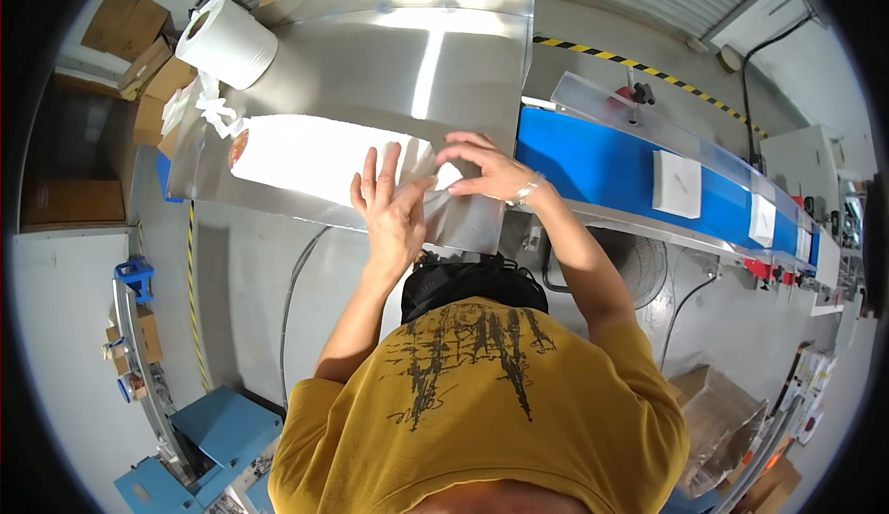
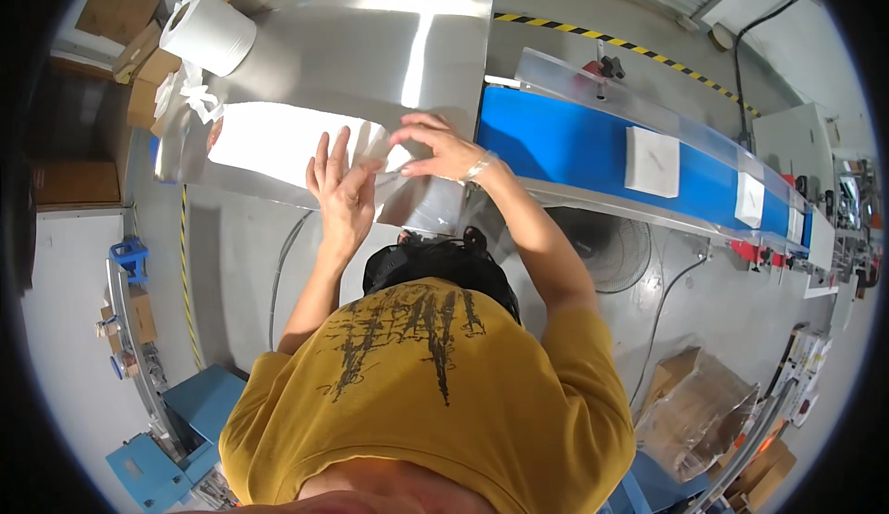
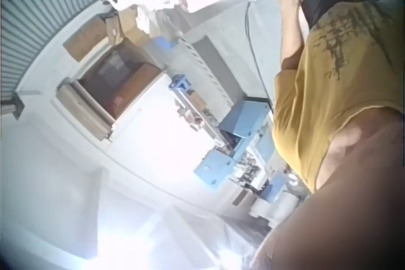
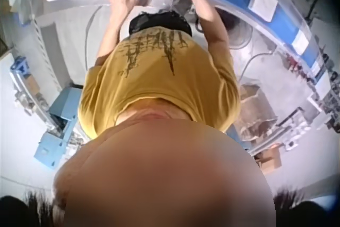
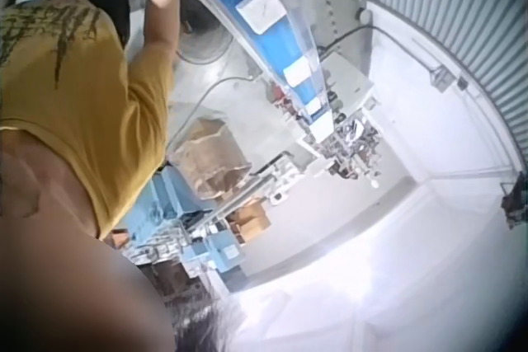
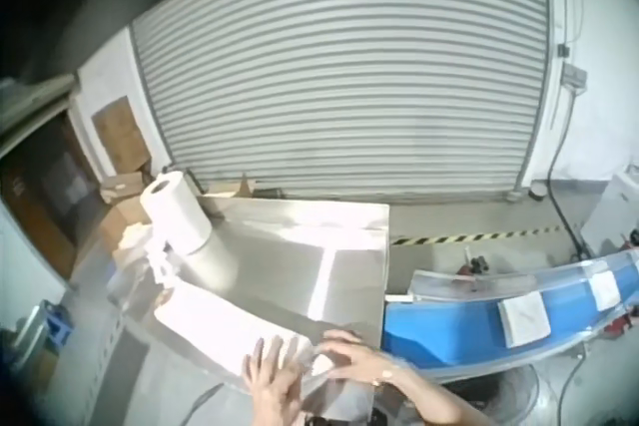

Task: Transferring stacks of folded paper napkins from a production machine onto a moving conveyor belt.

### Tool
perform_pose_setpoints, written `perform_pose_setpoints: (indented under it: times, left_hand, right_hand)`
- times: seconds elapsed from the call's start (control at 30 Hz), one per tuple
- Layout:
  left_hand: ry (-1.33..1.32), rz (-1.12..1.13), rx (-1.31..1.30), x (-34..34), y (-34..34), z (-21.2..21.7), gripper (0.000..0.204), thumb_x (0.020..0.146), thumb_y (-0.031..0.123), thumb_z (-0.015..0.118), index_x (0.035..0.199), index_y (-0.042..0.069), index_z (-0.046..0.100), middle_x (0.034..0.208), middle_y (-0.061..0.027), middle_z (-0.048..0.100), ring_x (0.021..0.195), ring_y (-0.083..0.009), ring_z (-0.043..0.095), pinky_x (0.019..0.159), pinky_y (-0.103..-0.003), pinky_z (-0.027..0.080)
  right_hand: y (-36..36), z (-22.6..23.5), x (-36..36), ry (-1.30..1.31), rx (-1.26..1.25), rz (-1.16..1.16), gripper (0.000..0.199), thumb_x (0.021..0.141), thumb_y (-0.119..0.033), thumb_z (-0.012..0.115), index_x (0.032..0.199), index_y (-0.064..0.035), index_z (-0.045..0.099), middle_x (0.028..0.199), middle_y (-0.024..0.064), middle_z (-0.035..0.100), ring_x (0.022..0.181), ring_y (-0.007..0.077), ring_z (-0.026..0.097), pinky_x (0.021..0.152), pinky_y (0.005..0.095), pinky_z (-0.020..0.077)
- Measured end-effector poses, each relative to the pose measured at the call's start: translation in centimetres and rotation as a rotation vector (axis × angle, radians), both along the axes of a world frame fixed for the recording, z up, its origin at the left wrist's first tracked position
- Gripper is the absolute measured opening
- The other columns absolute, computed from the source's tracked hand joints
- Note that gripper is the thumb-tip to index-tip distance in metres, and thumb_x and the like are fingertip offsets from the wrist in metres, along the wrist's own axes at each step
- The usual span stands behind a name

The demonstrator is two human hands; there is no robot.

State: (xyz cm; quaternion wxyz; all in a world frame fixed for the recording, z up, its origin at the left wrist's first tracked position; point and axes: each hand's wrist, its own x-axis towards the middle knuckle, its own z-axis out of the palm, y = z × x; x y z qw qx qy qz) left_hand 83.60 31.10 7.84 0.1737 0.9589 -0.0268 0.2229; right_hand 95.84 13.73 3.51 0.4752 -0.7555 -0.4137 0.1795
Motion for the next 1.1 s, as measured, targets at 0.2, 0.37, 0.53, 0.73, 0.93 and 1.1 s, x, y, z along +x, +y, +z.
perform_pose_setpoints:
  times: [0.2, 0.37, 0.53, 0.73, 0.93, 1.1]
  left_hand:
    - [-0.031, 0.120, 0.028, 0.3, 1.9, -0.7, 0.035, 0.082, 0.007, 0.063, 0.117, 0.006, 0.059, 0.134, -0.0175, 0.045, 0.127, -0.0388, 0.036, 0.103, -0.051, 0.028]
    - [-0.076, 0.109, -0.004, 0.6, 1.9, -1.1, 0.028, 0.082, 0.002, 0.062, 0.109, 0.007, 0.064, 0.124, -0.0143, 0.055, 0.120, -0.0367, 0.045, 0.099, -0.045, 0.035]
    - [-0.051, 0.104, -0.069, 0.4, 2.0, -0.8, 0.024, 0.079, 0.001, 0.063, 0.102, 0.008, 0.066, 0.126, -0.0124, 0.052, 0.123, -0.0357, 0.041, 0.102, -0.049, 0.030]
    - [-0.014, 0.034, -0.063, 0.7, 2.1, -0.2, 0.023, 0.079, 0.002, 0.063, 0.101, 0.008, 0.066, 0.134, -0.0139, 0.046, 0.130, -0.0378, 0.032, 0.105, -0.051, 0.022]
    - [-0.051, 0.131, -0.032, 1.1, 2.6, 0.1, 0.040, 0.080, 0.007, 0.064, 0.119, 0.002, 0.055, 0.135, -0.0210, 0.043, 0.131, -0.0408, 0.031, 0.105, -0.052, 0.022]
    - [-0.051, 0.130, -0.039, 1.3, 3.3, -1.1, 0.033, 0.081, 0.004, 0.062, 0.113, 0.003, 0.061, 0.128, -0.0172, 0.049, 0.121, -0.0375, 0.042, 0.101, -0.050, 0.030]
  right_hand:
    - [-5.7, -5.1, -0.2, 0.479, 0.190, -0.624, 0.038, 0.090, -0.032, 0.061, 0.109, 0.0008, 0.053, 0.088, 0.0090, 0.062, 0.080, 0.0146, 0.058, 0.072, 0.0306, 0.0483]
    - [-18.0, -6.4, 2.7, 0.210, -0.321, -1.251, 0.049, 0.086, -0.043, 0.059, 0.111, -0.0012, 0.054, 0.094, 0.0208, 0.063, 0.085, 0.0296, 0.061, 0.077, 0.0409, 0.0474]
    - [-15.5, -2.5, 0.7, -0.727, -0.801, -1.361, 0.053, 0.075, -0.033, 0.072, 0.115, -0.0035, 0.055, 0.106, 0.0199, 0.061, 0.097, 0.0329, 0.057, 0.085, 0.0414, 0.0450]
    - [0.0, 2.3, -0.1, 0.142, -0.002, -0.120, 0.053, 0.074, -0.020, 0.075, 0.123, -0.0127, 0.053, 0.132, 0.0108, 0.044, 0.120, 0.0266, 0.044, 0.095, 0.0363, 0.0426]
    - [0.0, -2.9, 0.2, 0.402, 0.034, -0.244, 0.043, 0.088, -0.031, 0.063, 0.116, -0.0017, 0.052, 0.102, 0.0120, 0.060, 0.094, 0.0185, 0.056, 0.085, 0.0318, 0.0452]
    - [-11.1, -6.4, 0.4, 0.304, 0.131, -0.956, 0.032, 0.092, -0.032, 0.056, 0.101, -0.0012, 0.058, 0.084, 0.0073, 0.062, 0.076, 0.0124, 0.054, 0.069, 0.0297, 0.0453]
